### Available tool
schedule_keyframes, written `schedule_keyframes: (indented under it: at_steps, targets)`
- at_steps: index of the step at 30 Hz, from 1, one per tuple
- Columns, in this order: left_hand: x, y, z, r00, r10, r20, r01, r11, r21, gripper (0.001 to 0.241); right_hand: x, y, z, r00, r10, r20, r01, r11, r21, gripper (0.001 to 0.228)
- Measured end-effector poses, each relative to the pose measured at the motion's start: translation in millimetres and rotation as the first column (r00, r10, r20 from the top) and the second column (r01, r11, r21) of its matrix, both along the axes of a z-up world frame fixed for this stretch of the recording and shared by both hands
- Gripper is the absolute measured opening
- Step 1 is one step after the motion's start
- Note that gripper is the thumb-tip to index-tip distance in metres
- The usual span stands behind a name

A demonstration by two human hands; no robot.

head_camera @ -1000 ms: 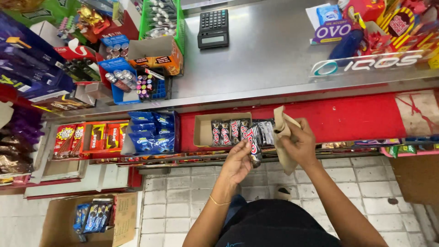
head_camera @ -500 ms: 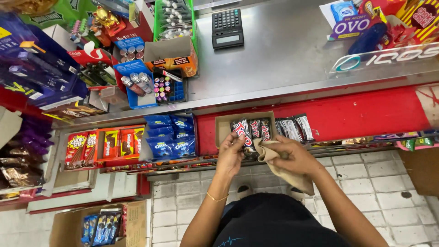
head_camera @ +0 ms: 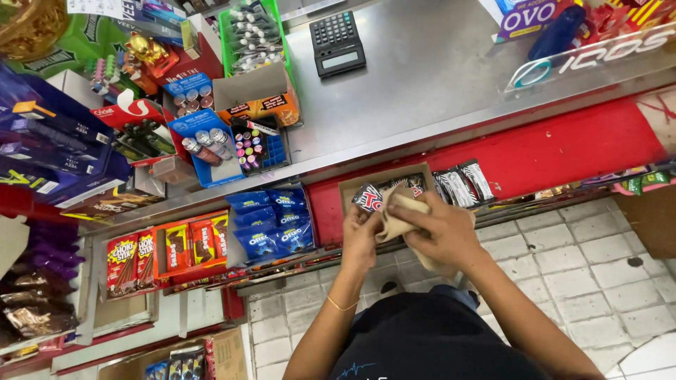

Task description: Cleaning a store counter and arranging snack items on the display shelf.

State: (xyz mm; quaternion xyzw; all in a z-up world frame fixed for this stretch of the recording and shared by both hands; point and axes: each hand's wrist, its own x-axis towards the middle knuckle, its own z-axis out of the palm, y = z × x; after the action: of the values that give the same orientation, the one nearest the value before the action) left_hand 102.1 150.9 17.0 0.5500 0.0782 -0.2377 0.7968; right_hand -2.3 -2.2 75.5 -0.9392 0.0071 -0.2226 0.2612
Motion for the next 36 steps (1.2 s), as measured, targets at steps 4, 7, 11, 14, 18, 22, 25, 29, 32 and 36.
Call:
schedule_keyframes:
  at_steps: [4,7,11,14,18,22,25,29,32,36]
  targets:
    - [20,3,-9,0.997,0.079,0.001,-0.079,0.993,-0.087,0.025,2,3,3,0.994,0.053,-0.093,-0.06,0.996,-0.073,0.048]
    - [37,11,9,0.999,0.02,0.032,-0.019,1.0,-0.025,0.03,-7,0,-5,0.977,0.068,-0.201,-0.078,0.996,-0.043,0.048]
    - [82,26,-35,0.94,-0.219,0.261,0.086,0.894,0.44,0.034,-24,-13,-42,0.98,-0.019,-0.198,0.049,0.988,0.145,0.053]
    - [104,22,-56,0.819,-0.537,0.201,0.132,0.519,0.845,0.039,-37,-33,-70,0.995,-0.064,-0.082,0.088,0.933,0.348,0.053]
    - [121,8,-80,0.766,-0.641,0.047,0.162,0.263,0.951,0.037,-42,-42,-64,0.991,-0.102,0.091,0.038,0.845,0.534,0.044]
    - [135,-10,-105,0.769,-0.64,0.001,0.191,0.231,0.954,0.04,-51,-45,-64,0.987,-0.118,0.11,0.023,0.779,0.626,0.036]
    - [123,-21,-77,0.693,-0.717,-0.076,0.178,0.068,0.982,0.043,-58,-36,-52,0.977,-0.146,0.157,0.001,0.737,0.675,0.021]
    - [109,-28,-73,0.613,-0.788,-0.047,0.123,0.037,0.992,0.039,-66,-37,-56,0.974,-0.171,0.147,0.025,0.73,0.683,0.021]
    - [103,-29,-87,0.606,-0.795,-0.044,0.073,0.0,0.997,0.034,-72,-39,-57,0.97,-0.197,0.143,0.046,0.725,0.687,0.024]
    - [107,-25,-111,0.567,-0.822,-0.051,0.032,-0.04,0.999,0.043,-74,-35,-44,0.965,-0.224,0.139,0.06,0.702,0.71,0.024]
